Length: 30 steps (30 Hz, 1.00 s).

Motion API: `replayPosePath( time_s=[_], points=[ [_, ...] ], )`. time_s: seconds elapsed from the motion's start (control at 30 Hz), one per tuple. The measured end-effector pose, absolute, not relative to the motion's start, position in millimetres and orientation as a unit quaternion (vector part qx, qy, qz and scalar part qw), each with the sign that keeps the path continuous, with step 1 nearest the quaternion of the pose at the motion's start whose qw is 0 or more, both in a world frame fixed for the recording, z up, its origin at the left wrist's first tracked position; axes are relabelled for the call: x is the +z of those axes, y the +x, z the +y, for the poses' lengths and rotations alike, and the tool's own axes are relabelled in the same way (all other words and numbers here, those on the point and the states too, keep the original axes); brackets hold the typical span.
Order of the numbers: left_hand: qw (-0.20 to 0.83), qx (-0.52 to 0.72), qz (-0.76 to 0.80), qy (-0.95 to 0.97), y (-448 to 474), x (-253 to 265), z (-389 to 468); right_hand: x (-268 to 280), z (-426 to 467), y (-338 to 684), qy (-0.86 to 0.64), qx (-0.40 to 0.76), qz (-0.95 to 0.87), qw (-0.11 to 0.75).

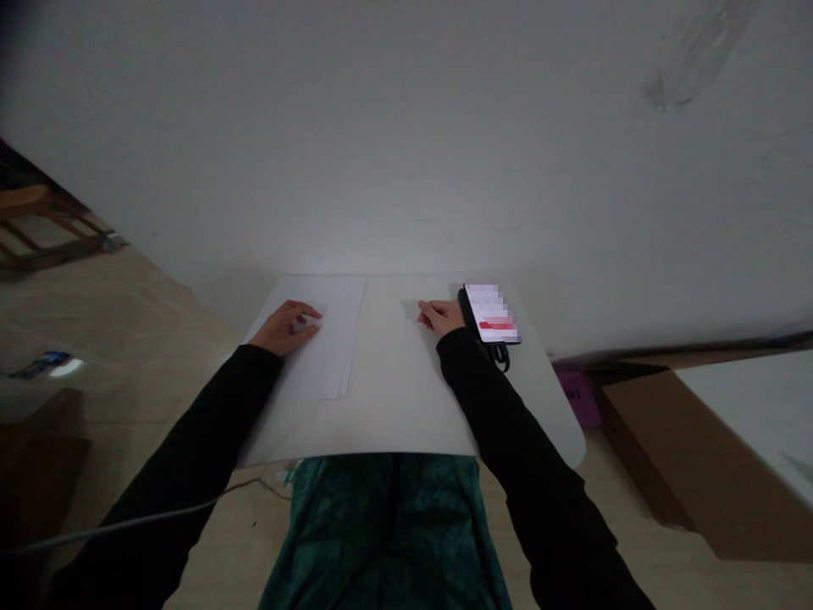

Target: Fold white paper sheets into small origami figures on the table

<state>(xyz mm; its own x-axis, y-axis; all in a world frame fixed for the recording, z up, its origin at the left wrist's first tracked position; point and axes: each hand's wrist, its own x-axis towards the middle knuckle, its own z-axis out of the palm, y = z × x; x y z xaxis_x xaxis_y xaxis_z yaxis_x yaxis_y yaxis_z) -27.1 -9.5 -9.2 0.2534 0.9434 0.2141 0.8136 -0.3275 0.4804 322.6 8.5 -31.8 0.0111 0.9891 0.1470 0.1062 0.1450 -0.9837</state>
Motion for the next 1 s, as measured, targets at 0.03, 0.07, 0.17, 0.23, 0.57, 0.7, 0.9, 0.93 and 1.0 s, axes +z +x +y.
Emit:
replayPosePath(
  time_s=[0.03, 0.07, 0.17, 0.23, 0.57, 0.7, 0.9, 0.93, 1.0],
  points=[
    [0.158, 0.242, 0.543, 0.789, -30, -6, -15, -32, 9, 323, -0.493, 0.428, -0.557, 0.513],
    [0.182, 0.232, 0.515, 0.805, -33, -2, -22, -32, 9, 323, -0.494, 0.427, -0.557, 0.513],
    [0.168, 0.224, 0.462, 0.842, -38, 9, -48, -32, 9, 323, -0.494, 0.430, -0.555, 0.514],
    [0.168, 0.204, 0.431, 0.863, -37, 14, -65, -31, 9, 323, -0.493, 0.432, -0.557, 0.511],
    [0.096, 0.123, 0.400, 0.903, -18, 5, -101, -29, 9, 323, -0.503, 0.426, -0.560, 0.502],
    [0.022, 0.144, 0.345, 0.927, -20, 0, -98, -30, 9, 323, -0.505, 0.429, -0.555, 0.503],
    [0.037, 0.147, 0.324, 0.934, -18, 7, -96, -32, 11, 325, -0.500, 0.437, -0.559, 0.497],
    [0.041, 0.143, 0.338, 0.929, -17, 8, -97, -33, 11, 326, -0.498, 0.434, -0.562, 0.497],
    [0.041, 0.130, 0.372, 0.918, -13, 10, -98, -34, 12, 326, -0.497, 0.430, -0.569, 0.494]
  ],
)
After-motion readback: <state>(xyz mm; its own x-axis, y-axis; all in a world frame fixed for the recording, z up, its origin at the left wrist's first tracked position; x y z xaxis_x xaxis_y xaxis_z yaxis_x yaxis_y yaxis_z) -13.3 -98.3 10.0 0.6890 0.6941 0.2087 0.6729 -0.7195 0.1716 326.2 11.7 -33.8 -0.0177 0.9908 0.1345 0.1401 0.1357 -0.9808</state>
